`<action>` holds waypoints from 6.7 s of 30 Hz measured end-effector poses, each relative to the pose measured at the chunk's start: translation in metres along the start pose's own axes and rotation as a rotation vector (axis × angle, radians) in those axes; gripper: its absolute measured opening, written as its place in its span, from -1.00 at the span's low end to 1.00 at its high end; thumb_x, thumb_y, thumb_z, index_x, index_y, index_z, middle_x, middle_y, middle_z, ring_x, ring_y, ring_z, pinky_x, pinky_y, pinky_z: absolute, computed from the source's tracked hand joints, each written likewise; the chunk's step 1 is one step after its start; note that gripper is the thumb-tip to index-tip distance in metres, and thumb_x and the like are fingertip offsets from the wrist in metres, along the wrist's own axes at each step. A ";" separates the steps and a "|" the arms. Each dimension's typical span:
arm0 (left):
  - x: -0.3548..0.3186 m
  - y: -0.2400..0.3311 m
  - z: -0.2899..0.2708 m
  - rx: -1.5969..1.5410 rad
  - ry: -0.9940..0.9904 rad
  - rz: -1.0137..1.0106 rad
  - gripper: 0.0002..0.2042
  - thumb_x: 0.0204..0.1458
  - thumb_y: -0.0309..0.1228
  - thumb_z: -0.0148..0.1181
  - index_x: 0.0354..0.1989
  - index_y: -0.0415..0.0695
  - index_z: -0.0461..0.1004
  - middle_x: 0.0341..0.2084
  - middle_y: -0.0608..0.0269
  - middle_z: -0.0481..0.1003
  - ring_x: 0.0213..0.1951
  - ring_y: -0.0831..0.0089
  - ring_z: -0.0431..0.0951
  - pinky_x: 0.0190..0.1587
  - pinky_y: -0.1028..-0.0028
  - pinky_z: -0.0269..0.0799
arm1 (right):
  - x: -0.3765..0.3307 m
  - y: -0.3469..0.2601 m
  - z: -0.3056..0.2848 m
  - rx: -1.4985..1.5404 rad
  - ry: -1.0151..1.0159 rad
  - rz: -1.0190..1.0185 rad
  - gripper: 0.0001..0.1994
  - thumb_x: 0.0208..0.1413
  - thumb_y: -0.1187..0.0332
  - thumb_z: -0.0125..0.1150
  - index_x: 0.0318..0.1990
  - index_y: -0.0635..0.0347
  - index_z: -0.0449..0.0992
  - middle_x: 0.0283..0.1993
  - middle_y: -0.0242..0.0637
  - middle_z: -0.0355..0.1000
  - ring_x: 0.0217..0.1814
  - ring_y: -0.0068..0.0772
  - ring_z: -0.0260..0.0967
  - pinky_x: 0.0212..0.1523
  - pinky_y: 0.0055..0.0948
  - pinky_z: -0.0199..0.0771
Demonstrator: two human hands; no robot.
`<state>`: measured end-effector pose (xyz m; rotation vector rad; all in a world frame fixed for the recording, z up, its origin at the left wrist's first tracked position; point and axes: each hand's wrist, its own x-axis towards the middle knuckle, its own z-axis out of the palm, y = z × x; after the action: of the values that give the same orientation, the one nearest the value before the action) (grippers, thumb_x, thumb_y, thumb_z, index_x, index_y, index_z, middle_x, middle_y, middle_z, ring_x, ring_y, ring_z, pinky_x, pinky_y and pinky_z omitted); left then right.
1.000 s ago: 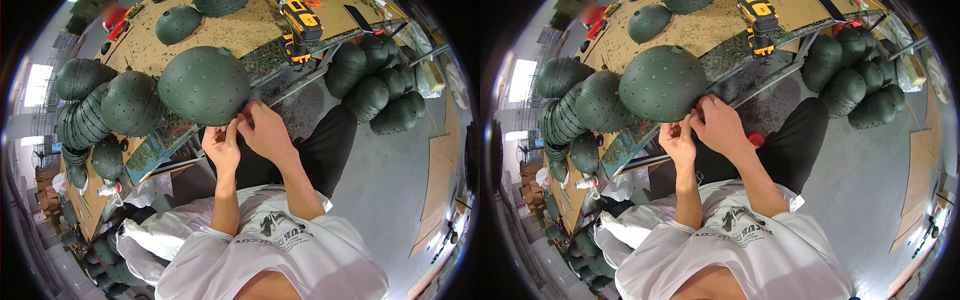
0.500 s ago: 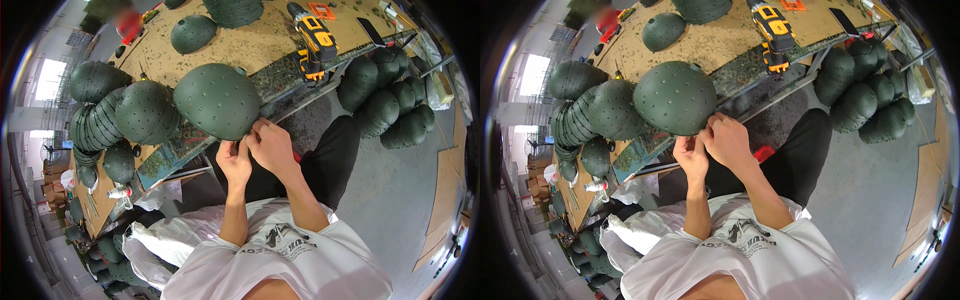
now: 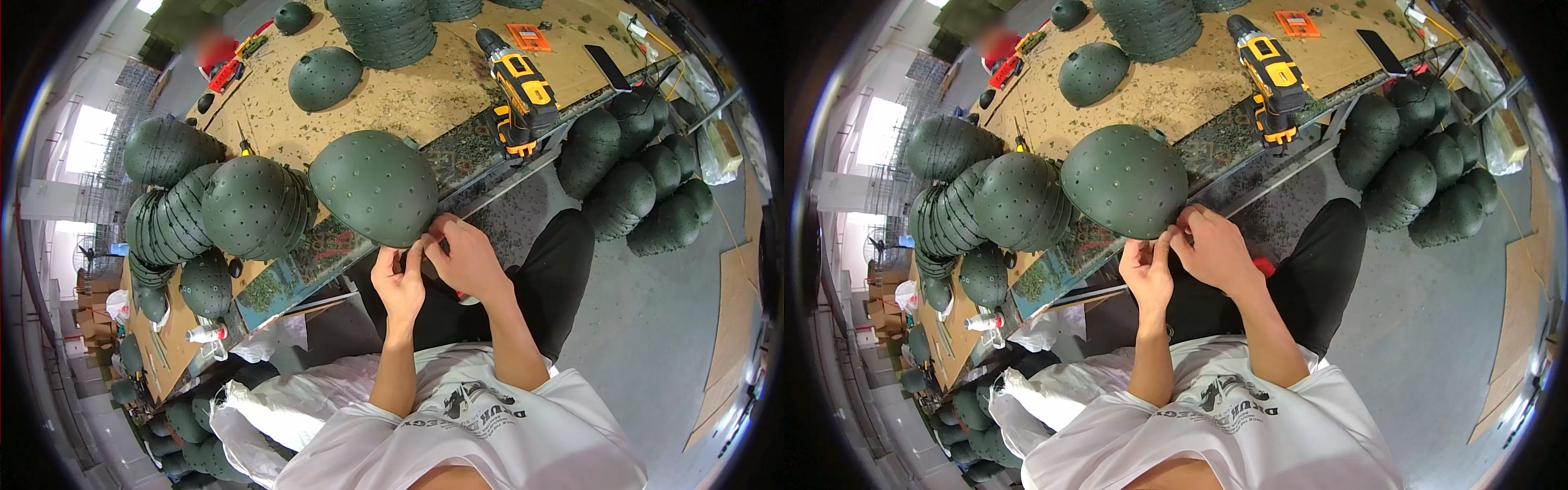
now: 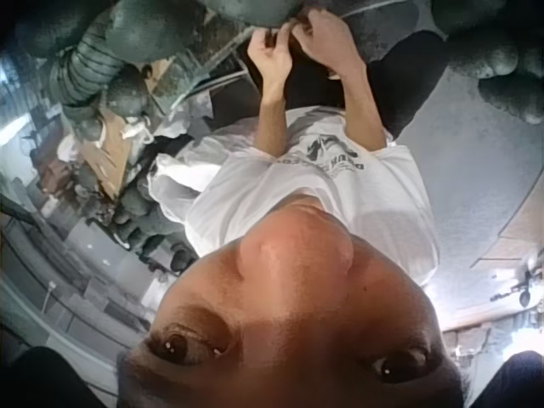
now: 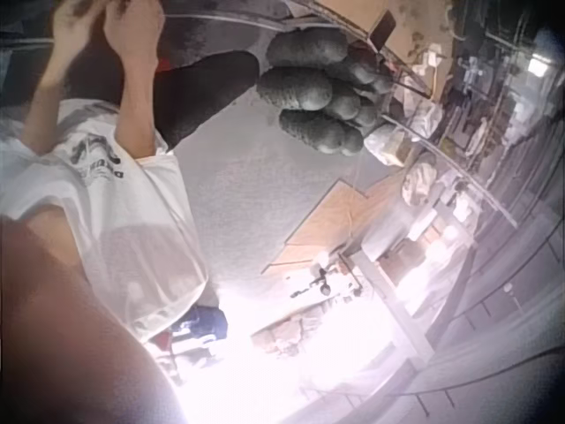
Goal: Using a power drill to create or enlarge holes in green plastic hemispherical shells in a factory setting.
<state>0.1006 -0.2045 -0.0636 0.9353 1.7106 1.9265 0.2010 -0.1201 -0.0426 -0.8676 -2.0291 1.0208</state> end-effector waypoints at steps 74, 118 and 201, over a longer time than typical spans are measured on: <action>-0.003 -0.006 0.002 0.215 -0.105 0.041 -0.94 0.15 -0.64 0.09 -0.26 -0.30 0.49 -0.46 0.24 0.56 -0.37 0.60 0.48 -0.25 0.54 0.40 | -0.010 0.004 -0.006 -0.151 -0.100 0.131 -0.79 0.08 0.28 0.12 -0.37 0.28 0.48 -0.38 0.04 0.51 -0.26 0.13 0.49 -0.21 0.02 0.47; 0.000 0.003 0.001 0.128 -0.131 0.053 -0.80 0.15 -0.67 0.04 -0.07 -0.32 0.47 -0.34 0.22 0.59 -0.27 0.60 0.53 -0.17 0.56 0.41 | 0.002 -0.005 0.013 -0.025 0.070 0.286 -0.78 -0.06 0.32 0.16 -0.51 0.32 0.58 -0.38 -0.07 0.45 -0.24 0.02 0.45 -0.19 -0.09 0.47; 0.003 -0.014 0.001 -0.597 0.179 -0.082 -0.73 0.10 -0.67 0.19 -0.03 -0.25 0.38 -0.13 0.12 0.54 -0.13 0.35 0.60 -0.03 0.35 0.57 | -0.004 0.034 0.016 1.215 -0.199 0.730 -0.75 0.20 0.32 0.26 -0.11 0.33 0.50 -0.21 -0.16 0.54 -0.25 -0.35 0.56 -0.19 -0.41 0.62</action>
<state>0.0972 -0.1992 -0.0771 0.4716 1.1111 2.3168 0.1984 -0.1136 -0.0800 -0.7772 -0.7944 2.4004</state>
